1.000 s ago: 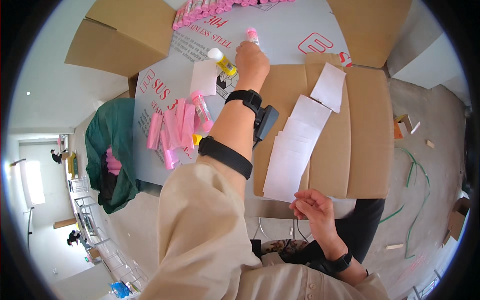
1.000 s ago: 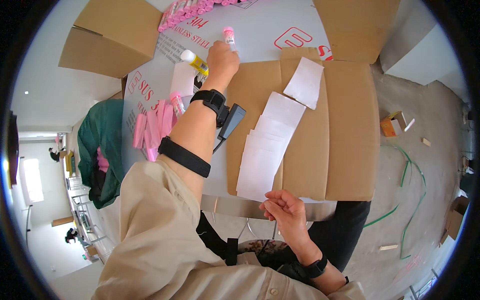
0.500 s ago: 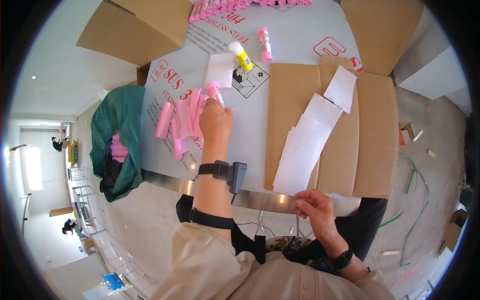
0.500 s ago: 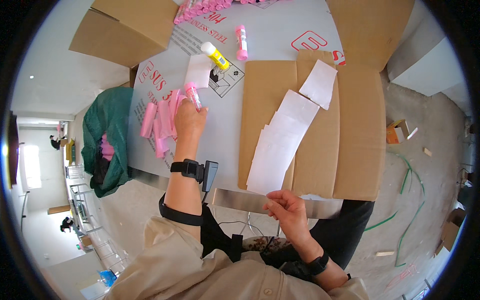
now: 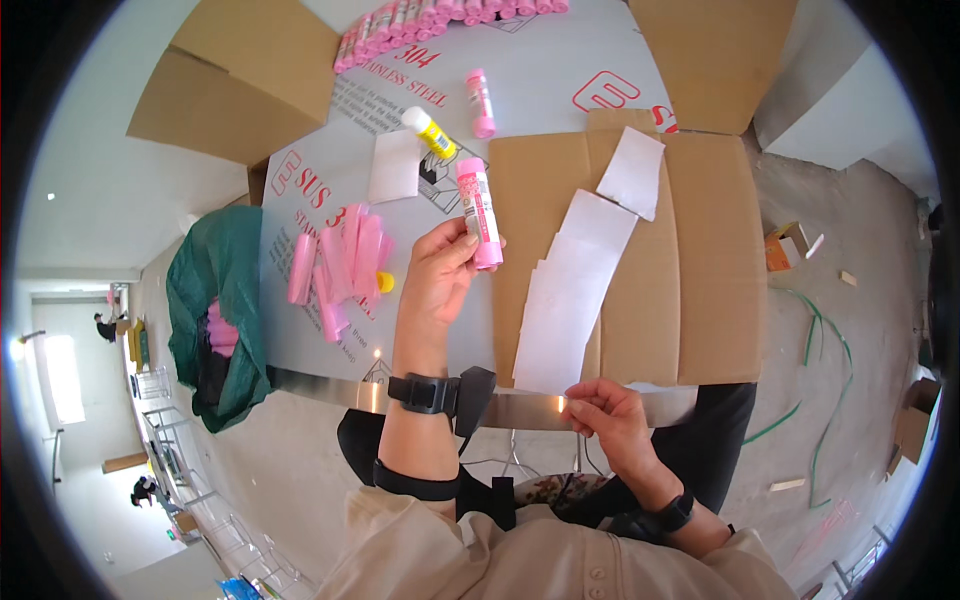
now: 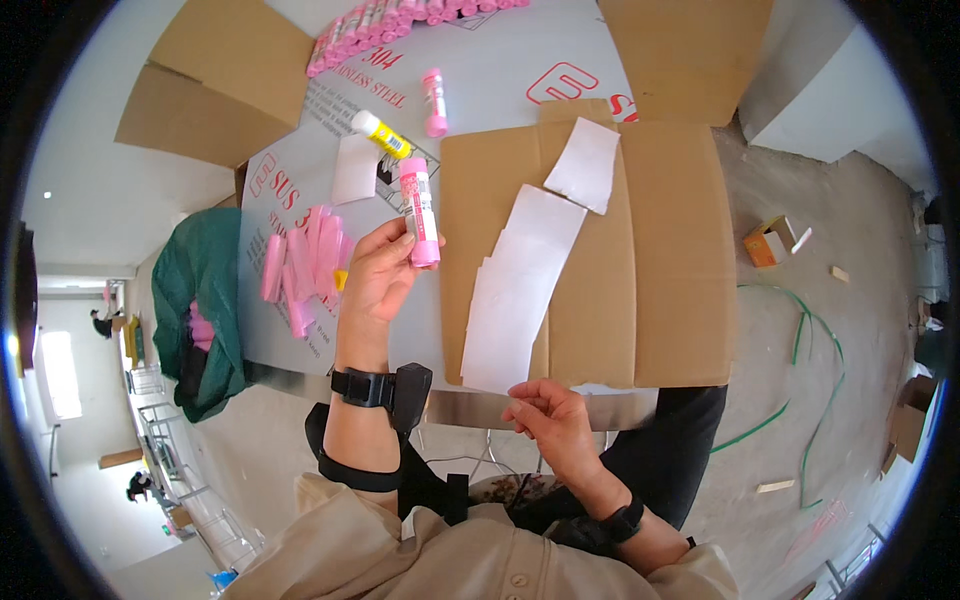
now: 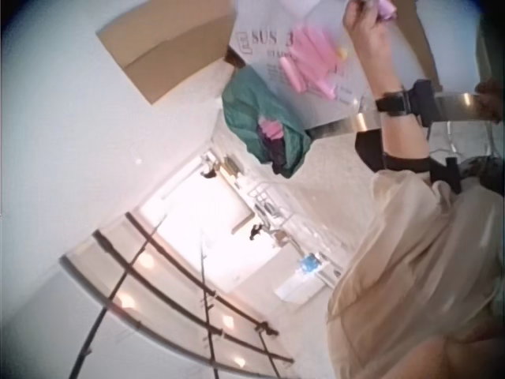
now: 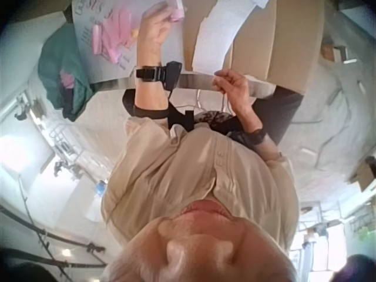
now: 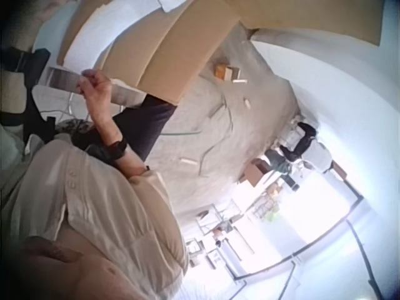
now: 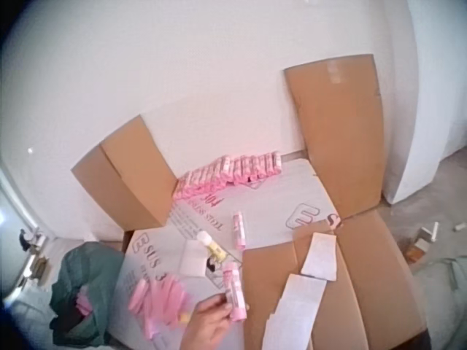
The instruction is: Wrapping pink cylindrical tubes with white paper labels using a glue stick.
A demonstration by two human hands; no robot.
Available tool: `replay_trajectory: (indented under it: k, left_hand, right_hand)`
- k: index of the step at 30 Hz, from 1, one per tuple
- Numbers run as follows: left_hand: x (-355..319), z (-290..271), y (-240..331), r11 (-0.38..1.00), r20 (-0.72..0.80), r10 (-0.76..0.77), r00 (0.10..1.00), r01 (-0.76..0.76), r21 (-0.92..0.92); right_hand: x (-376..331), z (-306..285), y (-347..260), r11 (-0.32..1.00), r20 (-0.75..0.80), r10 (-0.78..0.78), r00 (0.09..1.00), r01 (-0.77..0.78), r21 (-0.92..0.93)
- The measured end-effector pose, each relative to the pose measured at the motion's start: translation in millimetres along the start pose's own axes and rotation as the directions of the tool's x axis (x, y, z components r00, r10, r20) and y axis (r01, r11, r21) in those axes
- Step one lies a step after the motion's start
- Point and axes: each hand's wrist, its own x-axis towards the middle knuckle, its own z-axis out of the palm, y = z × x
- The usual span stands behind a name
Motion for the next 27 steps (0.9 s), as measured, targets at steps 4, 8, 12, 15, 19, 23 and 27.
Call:
replay_trajectory:
  k: [4, 8, 12, 15, 19, 23, 27]
  left_hand:
    - [38, 17, -3, 0.998, 0.054, -0.047, 0.997, 0.045, 0.049]
    - [99, 39, 2, 0.984, 0.091, 0.012, 0.996, -0.028, 0.174]
    - [158, 71, 3, 0.898, -0.022, 0.142, 0.990, -0.119, 0.424]
    - [174, 78, -5, 0.692, -0.204, 0.340, 0.918, -0.097, 0.715]
    - [164, 50, -21, 0.484, -0.210, 0.488, 0.847, -0.063, 0.873]
    - [99, 29, -15, 0.632, -0.152, 0.463, 0.873, -0.206, 0.747]
    - [41, -31, -2, 0.662, -0.296, 0.562, 0.772, -0.205, 0.721]
  right_hand:
    - [1, -5, -3, 1.000, -0.004, 0.004, 1.000, -0.003, 0.016]
    - [2, -7, -5, 0.999, -0.018, 0.010, 1.000, -0.009, 0.044]
    - [3, -14, -4, 0.998, -0.033, 0.011, 0.999, -0.009, 0.057]
    - [4, -14, 0, 0.997, -0.013, -0.020, 1.000, 0.021, 0.076]
    - [3, -5, 2, 1.000, -0.036, 0.008, 0.999, -0.007, 0.023]
    - [2, -4, 4, 1.000, -0.001, -0.025, 1.000, 0.025, 0.014]
    - [-4, 0, 3, 0.998, -0.030, -0.028, 0.999, 0.027, -0.052]
